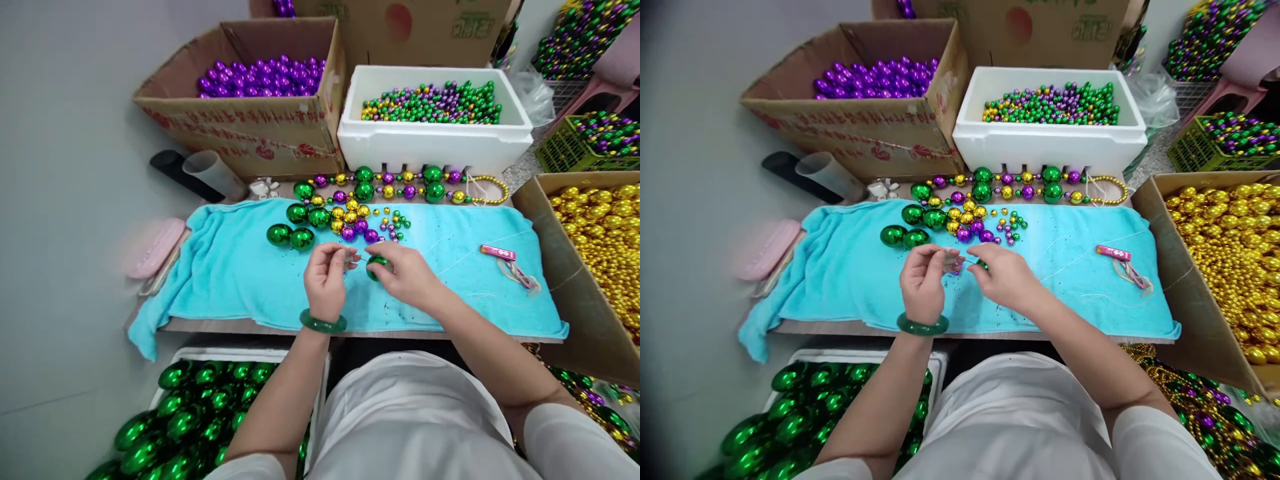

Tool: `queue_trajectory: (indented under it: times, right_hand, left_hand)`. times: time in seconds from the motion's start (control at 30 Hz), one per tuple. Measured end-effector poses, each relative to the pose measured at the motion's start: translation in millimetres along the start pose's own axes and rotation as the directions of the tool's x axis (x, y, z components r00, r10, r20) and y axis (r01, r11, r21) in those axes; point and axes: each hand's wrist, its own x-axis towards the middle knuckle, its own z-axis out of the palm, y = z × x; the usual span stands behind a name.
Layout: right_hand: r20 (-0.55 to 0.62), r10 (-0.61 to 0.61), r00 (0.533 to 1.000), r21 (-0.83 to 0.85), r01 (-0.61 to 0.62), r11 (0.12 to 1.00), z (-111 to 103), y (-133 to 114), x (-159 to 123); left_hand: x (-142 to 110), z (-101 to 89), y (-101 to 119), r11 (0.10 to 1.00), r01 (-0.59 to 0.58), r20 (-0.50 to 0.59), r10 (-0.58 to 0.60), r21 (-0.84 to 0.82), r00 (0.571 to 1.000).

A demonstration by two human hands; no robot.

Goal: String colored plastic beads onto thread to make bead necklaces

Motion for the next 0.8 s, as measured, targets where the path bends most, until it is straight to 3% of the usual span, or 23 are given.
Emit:
queue_trajectory:
  times: [0.17,0.33,0.43,0.47,0.53,0.63,0.8]
  right_hand:
    - [0.180,0.091,0.979,-0.177,-0.058,0.982,9,-3,20]
    - [0.213,0.141,0.967,-0.162,-0.107,0.981,6,8,20]
    - [0.182,0.149,0.972,-0.100,-0.132,0.986,5,13,19]
    - [0.164,0.148,0.975,-0.050,-0.142,0.989,6,14,20]
    - [0.136,0.140,0.981,0.107,-0.155,0.982,8,16,21]
    - [0.112,0.133,0.985,0.362,-0.165,0.917,11,16,24]
    - [-0.011,0.213,0.977,0.599,-0.164,0.784,-6,7,17]
  left_hand:
    - [5,-9.0,23,0.991,-0.133,-0.081,0.132,-0.002,0.988]
    - [18,-21.5,22,0.983,-0.146,-0.173,0.126,-0.110,0.977]
    - [20,-22.2,15,0.979,-0.115,-0.155,0.089,-0.167,0.984]
    - [19,-20.8,12,0.983,-0.088,-0.106,0.071,-0.164,0.992]
    - [14,-15.2,1,0.997,-0.010,0.096,0.018,-0.081,0.995]
    - [5,-1.9,-22,0.982,-0.034,0.387,-0.042,0.188,0.921]
    - [-10,15.9,-47,0.855,-0.276,0.500,0.023,0.439,0.866]
